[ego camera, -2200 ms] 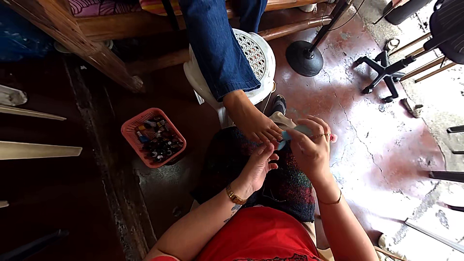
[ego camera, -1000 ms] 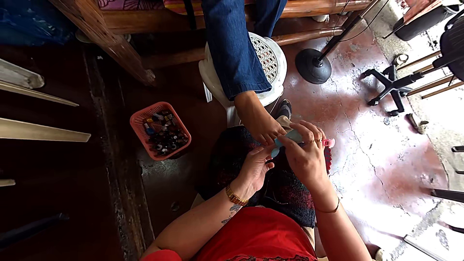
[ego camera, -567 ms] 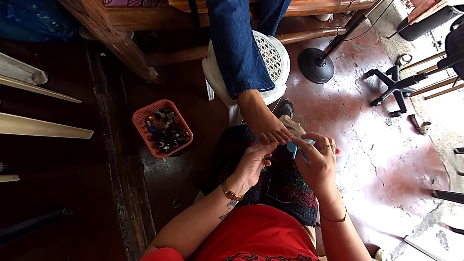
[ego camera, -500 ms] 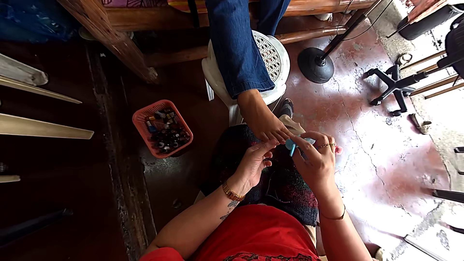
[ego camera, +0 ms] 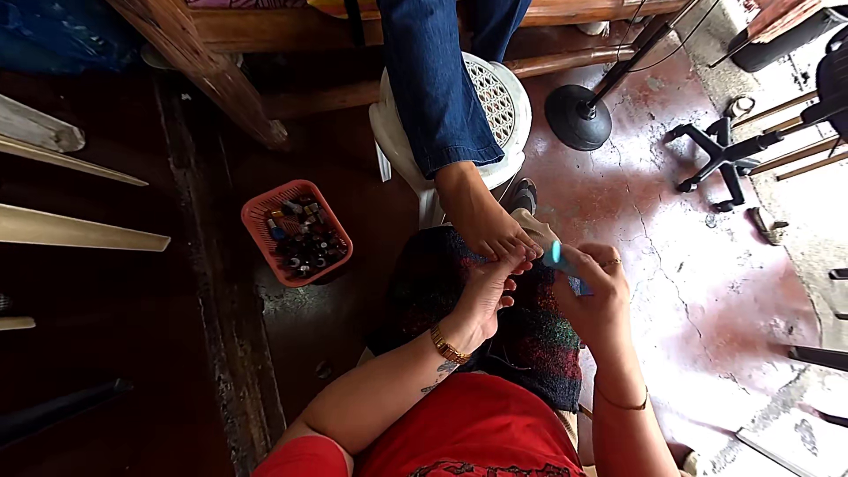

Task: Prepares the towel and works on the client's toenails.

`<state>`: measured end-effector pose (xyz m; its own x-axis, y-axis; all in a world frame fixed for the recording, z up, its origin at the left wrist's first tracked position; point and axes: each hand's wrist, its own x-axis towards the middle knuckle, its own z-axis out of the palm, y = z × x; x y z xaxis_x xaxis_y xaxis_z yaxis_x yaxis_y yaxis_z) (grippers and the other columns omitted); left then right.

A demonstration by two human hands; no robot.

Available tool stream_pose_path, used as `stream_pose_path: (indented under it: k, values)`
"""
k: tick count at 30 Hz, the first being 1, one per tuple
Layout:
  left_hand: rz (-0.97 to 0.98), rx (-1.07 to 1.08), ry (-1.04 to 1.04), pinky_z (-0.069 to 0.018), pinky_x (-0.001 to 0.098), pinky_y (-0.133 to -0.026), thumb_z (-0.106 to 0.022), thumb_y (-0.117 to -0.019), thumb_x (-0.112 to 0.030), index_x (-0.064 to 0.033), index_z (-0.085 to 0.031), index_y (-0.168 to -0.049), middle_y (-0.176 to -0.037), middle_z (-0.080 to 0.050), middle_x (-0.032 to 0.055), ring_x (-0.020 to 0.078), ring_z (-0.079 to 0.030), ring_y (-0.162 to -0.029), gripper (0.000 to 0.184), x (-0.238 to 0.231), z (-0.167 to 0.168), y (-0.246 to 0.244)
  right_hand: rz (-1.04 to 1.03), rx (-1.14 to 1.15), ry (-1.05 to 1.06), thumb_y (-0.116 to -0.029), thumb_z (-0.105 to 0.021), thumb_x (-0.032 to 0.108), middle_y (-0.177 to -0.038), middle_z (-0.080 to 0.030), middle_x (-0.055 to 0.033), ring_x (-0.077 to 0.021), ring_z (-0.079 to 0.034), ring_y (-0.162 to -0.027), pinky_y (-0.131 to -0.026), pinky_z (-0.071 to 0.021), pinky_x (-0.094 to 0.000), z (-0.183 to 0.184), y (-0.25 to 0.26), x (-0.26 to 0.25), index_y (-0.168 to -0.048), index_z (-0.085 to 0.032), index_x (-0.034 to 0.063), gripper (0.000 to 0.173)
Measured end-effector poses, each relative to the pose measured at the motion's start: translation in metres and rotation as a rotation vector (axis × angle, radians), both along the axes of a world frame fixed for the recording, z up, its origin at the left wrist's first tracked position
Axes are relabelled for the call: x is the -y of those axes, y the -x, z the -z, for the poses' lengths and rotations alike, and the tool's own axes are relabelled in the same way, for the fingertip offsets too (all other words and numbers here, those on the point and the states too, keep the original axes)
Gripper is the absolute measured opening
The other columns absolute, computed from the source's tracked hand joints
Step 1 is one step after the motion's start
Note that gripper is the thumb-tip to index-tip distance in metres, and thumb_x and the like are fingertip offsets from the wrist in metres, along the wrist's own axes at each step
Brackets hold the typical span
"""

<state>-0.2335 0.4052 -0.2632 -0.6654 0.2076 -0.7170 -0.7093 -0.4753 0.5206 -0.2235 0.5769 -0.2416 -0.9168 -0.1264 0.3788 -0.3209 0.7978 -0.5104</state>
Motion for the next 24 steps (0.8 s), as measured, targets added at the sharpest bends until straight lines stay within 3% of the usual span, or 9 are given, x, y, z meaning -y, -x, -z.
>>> stream_pose_path:
  k: [3, 6, 8, 11, 13, 16, 19, 21, 24]
  values:
    - [0.037, -0.021, -0.014, -0.0480, 0.0247, -0.062, -0.071, -0.0963, -0.024, -0.0098, -0.069, -0.100, -0.096, -0.068, 0.0012, 0.0102, -0.061, -0.077, 0.015, -0.008, -0.003, 0.001, -0.088, 0.132, 0.253, -0.0888, -0.068, 0.015, -0.114, -0.065, -0.0108, -0.0144, -0.064, -0.105, -0.088, -0.0567, -0.0287, 0.002, -0.007, -0.020, -0.114, -0.075, 0.0049, 0.029]
    - [0.149, -0.056, -0.017, -0.0484, 0.0274, -0.066, -0.049, -0.1045, -0.051, -0.0171, -0.071, -0.105, -0.097, -0.069, -0.0030, 0.0109, -0.063, -0.084, 0.040, -0.014, -0.001, 0.004, -0.359, 0.398, 0.346, -0.0897, -0.071, 0.017, -0.118, -0.069, -0.0072, -0.0137, -0.064, -0.112, -0.094, -0.0566, -0.0326, 0.000, -0.021, -0.041, -0.113, -0.076, 0.0093, 0.025]
    - [0.153, -0.054, 0.016, -0.0474, 0.0292, -0.069, -0.050, -0.1055, -0.048, -0.0165, -0.071, -0.103, -0.095, -0.069, -0.0026, 0.0121, -0.062, -0.084, 0.038, -0.019, -0.002, 0.007, -0.504, 0.540, 0.263, -0.0879, -0.072, 0.016, -0.117, -0.070, -0.0044, -0.0119, -0.064, -0.111, -0.096, -0.0561, -0.0341, 0.002, -0.033, -0.039, -0.111, -0.078, 0.0153, 0.024]
    - [0.150, -0.060, 0.034, -0.0464, 0.0277, -0.067, -0.067, -0.0984, -0.021, -0.0112, -0.072, -0.103, -0.098, -0.067, 0.0012, 0.0119, -0.060, -0.083, 0.012, -0.025, -0.003, 0.006, -0.619, 0.557, 0.080, -0.0839, -0.073, 0.010, -0.108, -0.072, -0.0076, -0.0212, -0.067, -0.108, -0.099, -0.0522, -0.0494, 0.016, -0.053, -0.012, -0.107, -0.079, 0.0158, 0.025]
    - [0.209, -0.094, 0.030, -0.0461, 0.0276, -0.068, -0.055, -0.1042, -0.044, -0.0141, -0.069, -0.108, -0.098, -0.067, -0.0001, 0.0115, -0.061, -0.084, 0.033, -0.028, -0.002, 0.006, -0.642, 0.492, -0.032, -0.0856, -0.071, 0.009, -0.104, -0.074, -0.0109, -0.0291, -0.069, -0.105, -0.097, -0.0516, -0.0578, 0.028, -0.064, 0.014, -0.103, -0.078, 0.0146, 0.020]
    - [0.232, -0.147, 0.083, -0.0463, 0.0267, -0.064, -0.030, -0.1041, -0.066, -0.0191, -0.065, -0.110, -0.093, -0.065, -0.0031, 0.0099, -0.060, -0.077, 0.060, -0.034, -0.002, 0.008, -0.628, 0.396, -0.187, -0.0893, -0.067, 0.009, -0.098, -0.074, -0.0120, -0.0344, -0.071, -0.099, -0.090, -0.0522, -0.0647, 0.044, -0.079, 0.045, -0.098, -0.075, 0.0138, 0.013]
    - [0.269, -0.218, 0.203, -0.0434, 0.0345, -0.071, -0.045, -0.1061, -0.048, -0.0175, -0.068, -0.120, -0.108, -0.066, -0.0017, 0.0137, -0.057, -0.086, 0.041, -0.029, -0.013, 0.000, -0.566, 0.413, -0.198, -0.0919, -0.068, 0.013, -0.105, -0.074, -0.0145, -0.0368, -0.070, -0.105, -0.100, -0.0472, -0.0675, 0.042, -0.082, 0.043, -0.106, -0.076, 0.0135, 0.017]
    - [0.409, -0.355, 0.233, -0.0483, 0.0381, -0.074, -0.058, -0.1030, -0.036, -0.0167, -0.062, -0.135, -0.126, -0.065, 0.0024, 0.0175, -0.060, -0.096, 0.038, -0.012, -0.014, -0.005, -0.432, 0.409, -0.158, -0.0955, -0.065, 0.016, -0.111, -0.073, -0.0124, -0.0321, -0.069, -0.110, -0.102, -0.0491, -0.0606, 0.039, -0.078, 0.023, -0.114, -0.076, 0.0139, 0.021]
    - [0.572, -0.788, 0.477, -0.0567, 0.0363, -0.080, -0.059, -0.1037, -0.029, -0.0071, -0.064, -0.126, -0.115, -0.069, 0.0074, 0.0162, -0.066, -0.096, 0.032, 0.018, 0.008, -0.017, -0.170, 0.402, -0.149, -0.0960, -0.066, 0.018, -0.121, -0.070, -0.0125, -0.0324, -0.066, -0.117, -0.098, -0.0524, -0.0587, 0.037, -0.078, -0.020, -0.120, -0.075, 0.0152, 0.025]
